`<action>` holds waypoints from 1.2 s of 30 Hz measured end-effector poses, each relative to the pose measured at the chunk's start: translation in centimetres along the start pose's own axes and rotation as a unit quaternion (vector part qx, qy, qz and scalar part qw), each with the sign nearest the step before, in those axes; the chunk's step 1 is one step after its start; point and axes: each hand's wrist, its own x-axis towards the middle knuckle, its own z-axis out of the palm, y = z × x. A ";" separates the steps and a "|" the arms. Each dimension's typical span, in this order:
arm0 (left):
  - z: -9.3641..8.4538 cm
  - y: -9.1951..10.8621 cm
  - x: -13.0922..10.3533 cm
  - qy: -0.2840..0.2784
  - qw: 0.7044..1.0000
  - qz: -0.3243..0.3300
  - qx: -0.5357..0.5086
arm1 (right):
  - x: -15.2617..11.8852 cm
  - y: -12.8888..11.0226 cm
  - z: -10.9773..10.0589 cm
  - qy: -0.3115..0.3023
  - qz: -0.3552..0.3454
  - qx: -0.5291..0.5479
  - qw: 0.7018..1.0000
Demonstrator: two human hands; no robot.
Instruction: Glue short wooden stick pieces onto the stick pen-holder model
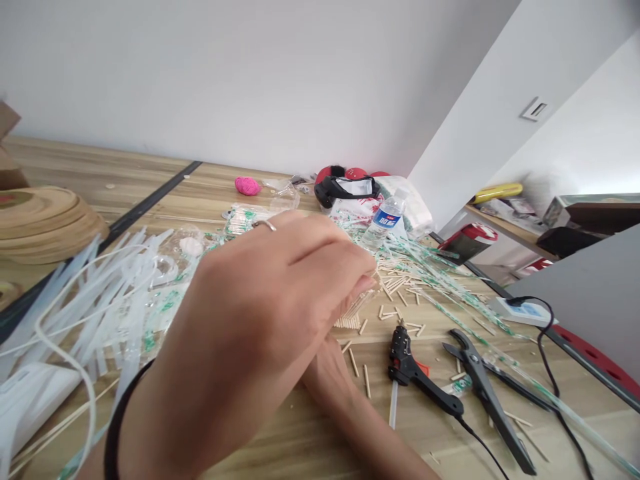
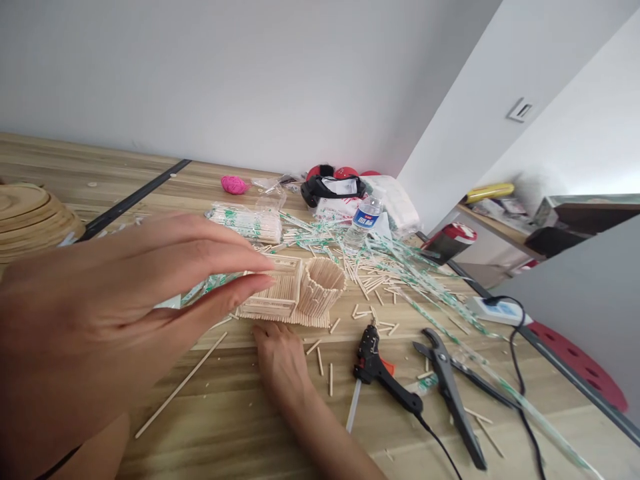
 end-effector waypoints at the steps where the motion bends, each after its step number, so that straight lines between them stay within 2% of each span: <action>1: 0.0 0.0 0.0 -0.002 1.000 0.001 -0.002 | -0.3 0.1 -0.2 -0.008 -0.006 -0.006 1.000; 4: 0.1 0.1 0.1 -0.008 1.000 -0.004 -0.007 | -1.3 0.4 -0.9 -0.025 -0.005 -0.021 0.999; 9: 0.6 0.5 0.0 -0.036 0.999 -0.022 -0.010 | -1.9 1.0 -2.0 -0.012 0.039 -0.030 0.999; 15: 1.2 0.8 0.1 -0.053 0.998 -0.023 -0.041 | -1.5 0.2 -1.9 -0.011 0.051 -0.014 0.999; 20: 1.4 0.7 0.0 -0.044 0.998 -0.018 -0.042 | -1.3 -0.9 -1.8 0.003 0.067 0.014 0.998; 26: 1.7 1.2 0.1 -0.072 0.993 -0.028 -0.089 | -2.1 0.4 -2.0 0.029 0.061 0.056 0.996; 29: 2.9 1.4 0.2 -0.093 0.985 -0.035 -0.144 | -3.0 2.1 -3.2 0.060 0.066 0.092 0.992; 32: 5.3 1.9 -1.0 -0.120 0.966 -0.055 -0.220 | -4.2 3.9 -5.1 0.138 0.094 0.165 0.972; 34: 7.2 2.6 -3.1 -0.159 0.944 -0.088 -0.275 | -5.0 4.9 -6.1 0.189 0.112 0.207 0.953; 36: 8.7 3.8 -6.2 -0.203 0.901 -0.169 -0.345 | -5.7 5.4 -6.4 0.211 0.124 0.226 0.943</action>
